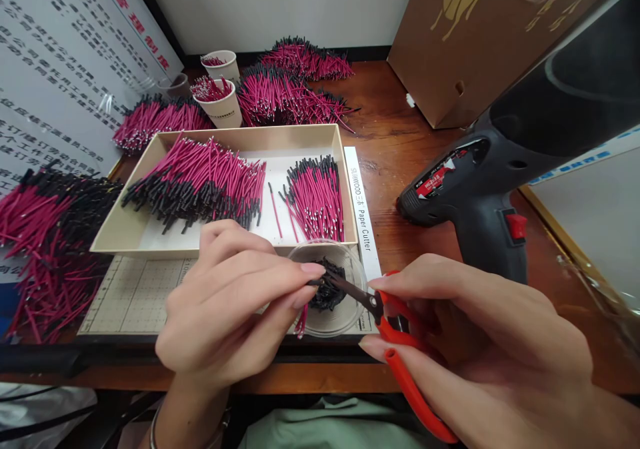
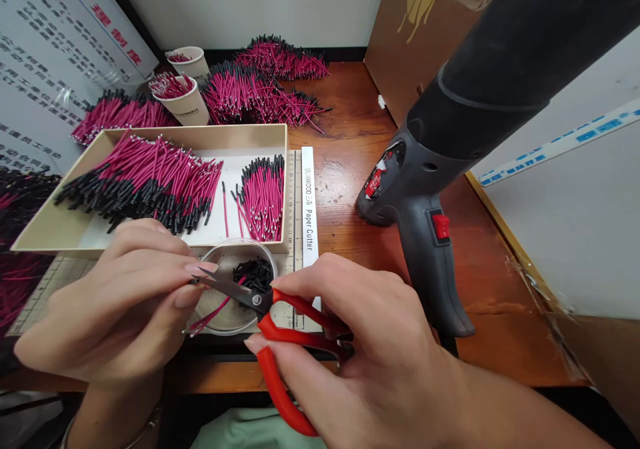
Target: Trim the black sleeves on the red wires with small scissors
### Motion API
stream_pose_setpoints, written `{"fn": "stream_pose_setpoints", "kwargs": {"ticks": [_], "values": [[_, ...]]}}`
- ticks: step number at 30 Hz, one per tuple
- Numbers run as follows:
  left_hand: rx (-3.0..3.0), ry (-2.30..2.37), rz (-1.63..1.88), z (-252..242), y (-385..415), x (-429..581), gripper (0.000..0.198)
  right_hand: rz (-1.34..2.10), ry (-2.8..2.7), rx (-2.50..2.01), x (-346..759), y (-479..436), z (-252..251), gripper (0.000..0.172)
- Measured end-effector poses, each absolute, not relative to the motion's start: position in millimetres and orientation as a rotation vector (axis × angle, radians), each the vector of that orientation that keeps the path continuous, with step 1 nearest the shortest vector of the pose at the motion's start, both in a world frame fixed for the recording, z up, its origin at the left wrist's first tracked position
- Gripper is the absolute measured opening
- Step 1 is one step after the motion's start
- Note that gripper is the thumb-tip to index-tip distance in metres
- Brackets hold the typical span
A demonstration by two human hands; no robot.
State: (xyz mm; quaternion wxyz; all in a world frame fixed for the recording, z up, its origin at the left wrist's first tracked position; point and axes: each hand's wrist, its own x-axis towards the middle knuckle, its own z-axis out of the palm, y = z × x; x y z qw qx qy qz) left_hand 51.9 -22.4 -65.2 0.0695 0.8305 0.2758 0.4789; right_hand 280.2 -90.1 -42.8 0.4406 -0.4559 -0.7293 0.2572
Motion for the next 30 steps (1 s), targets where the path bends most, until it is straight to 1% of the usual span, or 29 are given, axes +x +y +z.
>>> {"fn": "stream_pose_setpoints", "kwargs": {"ticks": [7, 11, 14, 19, 23, 26, 30], "values": [[2.507, 0.817, 1.428, -63.2, -22.9, 51.9, 0.013, 0.654, -1.83, -1.103, 279.1, -87.4, -39.3, 0.031], [2.509, 0.811, 1.43, -63.0, -22.6, 52.6, 0.015, 0.622, -1.846, -1.095, 278.7, -86.4, -40.5, 0.031], [2.503, 0.824, 1.421, -63.1, -23.2, 52.6, 0.017, 0.631, -1.861, -1.1, 279.1, -86.3, -40.8, 0.029], [2.474, 0.842, 1.424, -64.6, -25.1, 51.5, 0.013, 0.623, -1.872, -1.079, 280.2, -87.2, -42.9, 0.029], [2.472, 0.862, 1.431, -65.2, -25.9, 51.0, 0.013, 0.625, -1.819, -1.126, 281.5, -89.4, -44.3, 0.025], [2.476, 0.855, 1.449, -65.4, -24.7, 51.4, 0.014, 0.638, -1.808, -1.117, 281.3, -89.7, -43.8, 0.026], [2.478, 0.846, 1.448, -67.8, -22.6, 51.3, 0.009, 0.633, -1.833, -1.098, 278.8, -86.9, -41.5, 0.029]]}}
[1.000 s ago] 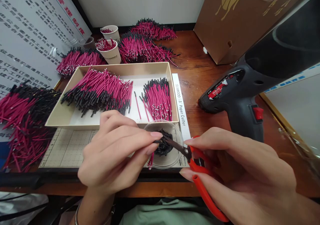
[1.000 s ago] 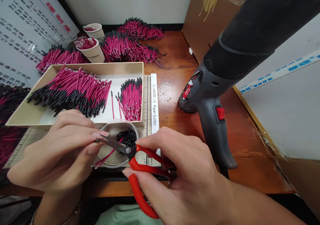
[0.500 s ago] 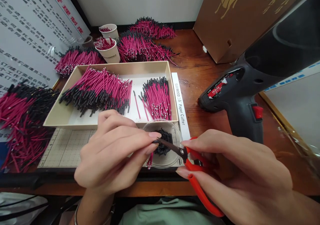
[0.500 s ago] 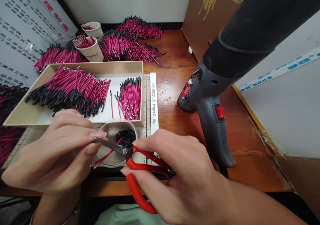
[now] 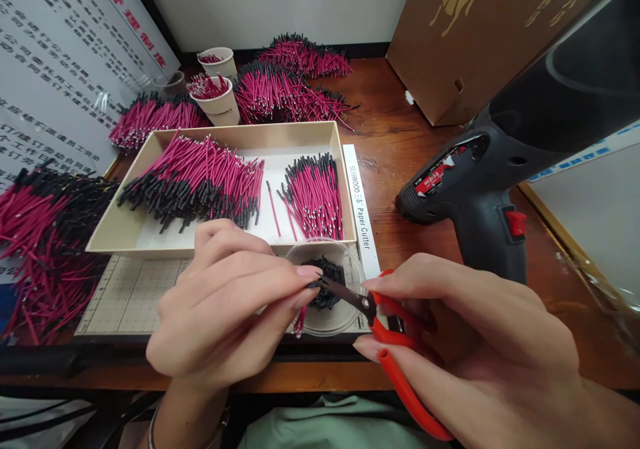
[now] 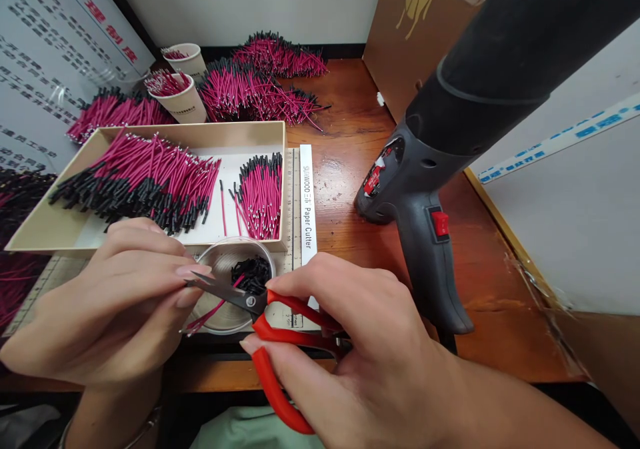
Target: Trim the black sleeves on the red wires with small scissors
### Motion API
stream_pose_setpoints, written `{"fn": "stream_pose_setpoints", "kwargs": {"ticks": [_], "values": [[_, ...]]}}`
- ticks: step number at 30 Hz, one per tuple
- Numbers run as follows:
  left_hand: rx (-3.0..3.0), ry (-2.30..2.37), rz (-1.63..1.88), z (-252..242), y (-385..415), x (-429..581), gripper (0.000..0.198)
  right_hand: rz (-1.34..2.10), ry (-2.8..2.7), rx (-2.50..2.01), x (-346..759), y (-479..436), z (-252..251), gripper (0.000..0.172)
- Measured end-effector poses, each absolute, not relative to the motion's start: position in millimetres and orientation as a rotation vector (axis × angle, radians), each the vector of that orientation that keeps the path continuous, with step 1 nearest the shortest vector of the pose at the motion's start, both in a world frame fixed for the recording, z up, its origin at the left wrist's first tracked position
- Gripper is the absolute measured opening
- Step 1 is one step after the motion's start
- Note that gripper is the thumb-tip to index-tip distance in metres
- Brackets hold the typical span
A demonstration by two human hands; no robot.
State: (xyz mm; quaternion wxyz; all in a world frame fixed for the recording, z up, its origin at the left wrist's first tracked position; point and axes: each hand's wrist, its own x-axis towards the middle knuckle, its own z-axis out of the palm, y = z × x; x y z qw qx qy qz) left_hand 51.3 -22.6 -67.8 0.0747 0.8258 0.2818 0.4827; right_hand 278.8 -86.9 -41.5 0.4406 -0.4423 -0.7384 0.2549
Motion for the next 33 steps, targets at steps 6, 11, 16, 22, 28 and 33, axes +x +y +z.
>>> {"fn": "stream_pose_setpoints", "kwargs": {"ticks": [6, 11, 16, 22, 28, 33], "values": [[2.479, 0.845, 1.459, -69.6, -23.5, 49.4, 0.012, 0.638, -1.851, -1.111, 279.9, -88.2, -42.4, 0.026], [2.475, 0.835, 1.472, -65.8, -24.0, 51.6, 0.016, 0.641, -1.885, -1.072, 283.7, -89.0, -38.4, 0.028], [2.485, 0.842, 1.462, -62.7, -22.9, 53.5, 0.017, 0.621, -1.881, -1.072, 281.4, -87.4, -40.0, 0.026], [2.496, 0.832, 1.448, -63.5, -24.0, 50.7, 0.015, 0.653, -1.814, -1.109, 281.9, -88.9, -45.3, 0.027], [2.5, 0.835, 1.437, -65.4, -23.1, 50.1, 0.012, 0.654, -1.843, -1.104, 282.7, -90.0, -38.7, 0.03], [2.521, 0.802, 1.449, -63.9, -20.5, 49.6, 0.012, 0.614, -1.86, -1.109, 282.3, -89.9, -41.5, 0.026]]}}
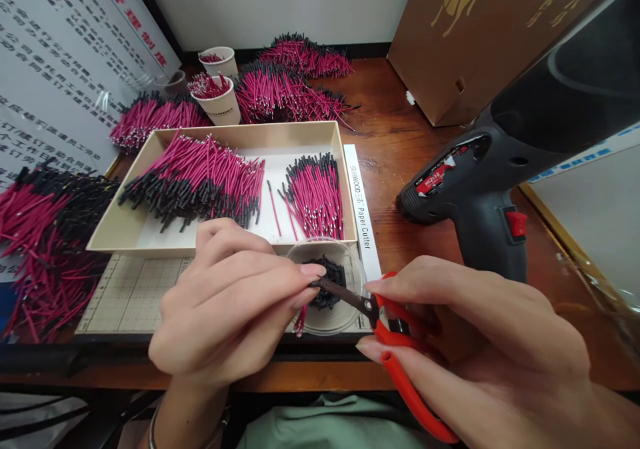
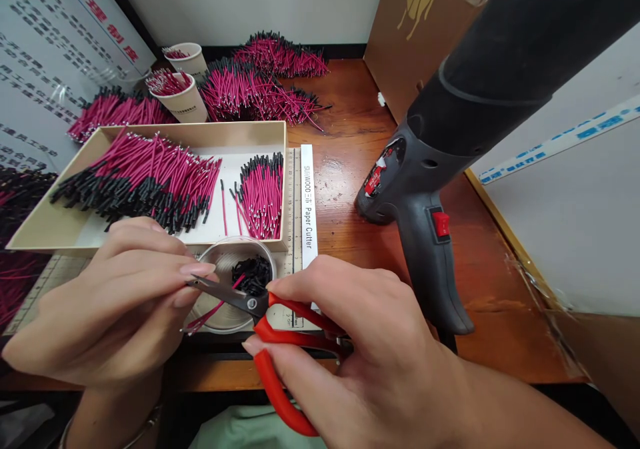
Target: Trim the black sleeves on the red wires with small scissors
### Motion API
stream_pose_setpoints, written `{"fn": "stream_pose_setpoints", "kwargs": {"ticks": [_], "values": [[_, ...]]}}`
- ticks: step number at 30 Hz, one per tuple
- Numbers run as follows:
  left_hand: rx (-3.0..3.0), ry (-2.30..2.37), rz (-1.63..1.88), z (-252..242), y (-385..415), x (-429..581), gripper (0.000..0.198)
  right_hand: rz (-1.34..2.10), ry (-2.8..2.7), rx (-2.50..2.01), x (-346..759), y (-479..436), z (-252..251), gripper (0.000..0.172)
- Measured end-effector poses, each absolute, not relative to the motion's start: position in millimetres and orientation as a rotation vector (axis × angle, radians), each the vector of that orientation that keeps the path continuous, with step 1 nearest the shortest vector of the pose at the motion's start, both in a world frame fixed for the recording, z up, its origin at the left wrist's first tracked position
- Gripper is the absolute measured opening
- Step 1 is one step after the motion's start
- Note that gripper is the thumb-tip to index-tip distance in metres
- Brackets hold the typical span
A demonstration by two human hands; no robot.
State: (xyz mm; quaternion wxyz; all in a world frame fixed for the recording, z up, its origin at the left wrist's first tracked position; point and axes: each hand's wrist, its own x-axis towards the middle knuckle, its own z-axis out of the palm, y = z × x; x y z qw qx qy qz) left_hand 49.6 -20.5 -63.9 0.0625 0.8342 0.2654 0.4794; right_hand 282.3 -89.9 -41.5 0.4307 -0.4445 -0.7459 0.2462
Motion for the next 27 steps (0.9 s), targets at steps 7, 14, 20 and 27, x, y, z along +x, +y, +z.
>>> {"fn": "stream_pose_setpoints", "kwargs": {"ticks": [7, 14, 20, 27], "values": [[2.521, 0.835, 1.444, -63.3, -22.1, 50.2, 0.016, 0.573, -1.891, -1.086, 282.8, -90.2, -41.8, 0.028], [2.505, 0.835, 1.436, -63.6, -22.9, 51.0, 0.013, 0.631, -1.827, -1.117, 282.7, -93.8, -41.0, 0.027], [2.487, 0.853, 1.437, -64.8, -23.1, 49.1, 0.013, 0.606, -1.85, -1.107, 280.9, -93.7, -43.7, 0.026], [2.496, 0.857, 1.445, -63.3, -24.1, 51.5, 0.017, 0.625, -1.916, -1.102, 282.6, -90.2, -44.9, 0.025]]}}
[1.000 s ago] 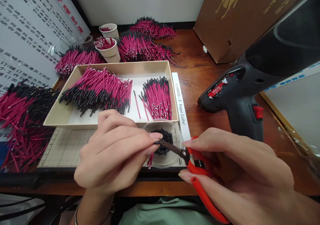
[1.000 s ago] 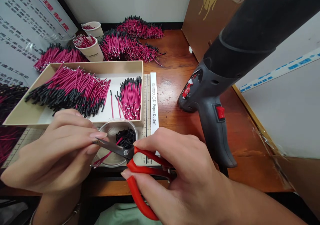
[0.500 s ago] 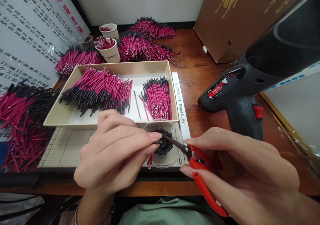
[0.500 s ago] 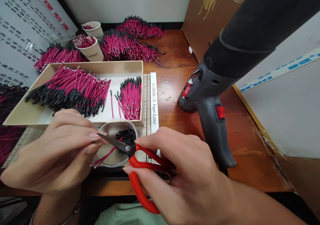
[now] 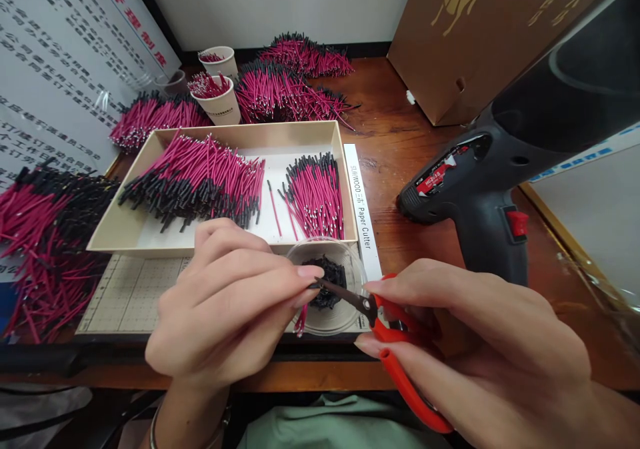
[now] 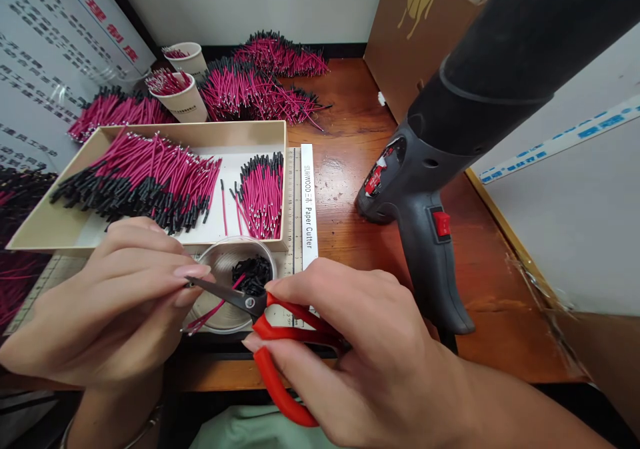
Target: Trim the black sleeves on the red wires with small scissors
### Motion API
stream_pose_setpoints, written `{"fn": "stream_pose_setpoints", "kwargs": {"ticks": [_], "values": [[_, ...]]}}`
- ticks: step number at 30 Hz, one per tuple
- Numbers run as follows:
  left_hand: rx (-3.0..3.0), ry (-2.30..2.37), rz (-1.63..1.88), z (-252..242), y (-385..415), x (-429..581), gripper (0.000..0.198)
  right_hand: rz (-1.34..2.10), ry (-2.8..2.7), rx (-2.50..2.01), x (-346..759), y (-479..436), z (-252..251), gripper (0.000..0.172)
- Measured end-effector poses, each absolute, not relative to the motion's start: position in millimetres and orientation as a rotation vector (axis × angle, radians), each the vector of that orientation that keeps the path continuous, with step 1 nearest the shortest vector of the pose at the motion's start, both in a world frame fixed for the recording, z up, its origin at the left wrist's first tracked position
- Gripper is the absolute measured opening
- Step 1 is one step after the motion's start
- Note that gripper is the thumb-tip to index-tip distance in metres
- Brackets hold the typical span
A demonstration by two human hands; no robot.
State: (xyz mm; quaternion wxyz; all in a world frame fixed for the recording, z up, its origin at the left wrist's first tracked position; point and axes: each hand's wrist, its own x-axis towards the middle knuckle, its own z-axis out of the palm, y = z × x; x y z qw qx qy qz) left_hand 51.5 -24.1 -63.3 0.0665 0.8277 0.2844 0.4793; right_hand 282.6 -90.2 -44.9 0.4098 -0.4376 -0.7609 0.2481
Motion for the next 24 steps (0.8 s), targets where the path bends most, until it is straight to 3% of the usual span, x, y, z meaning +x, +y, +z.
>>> {"fn": "stream_pose_setpoints", "kwargs": {"ticks": [24], "values": [[2.472, 0.847, 1.444, -64.6, -24.8, 51.6, 0.014, 0.618, -1.892, -1.085, 285.5, -92.4, -43.8, 0.03]]}}
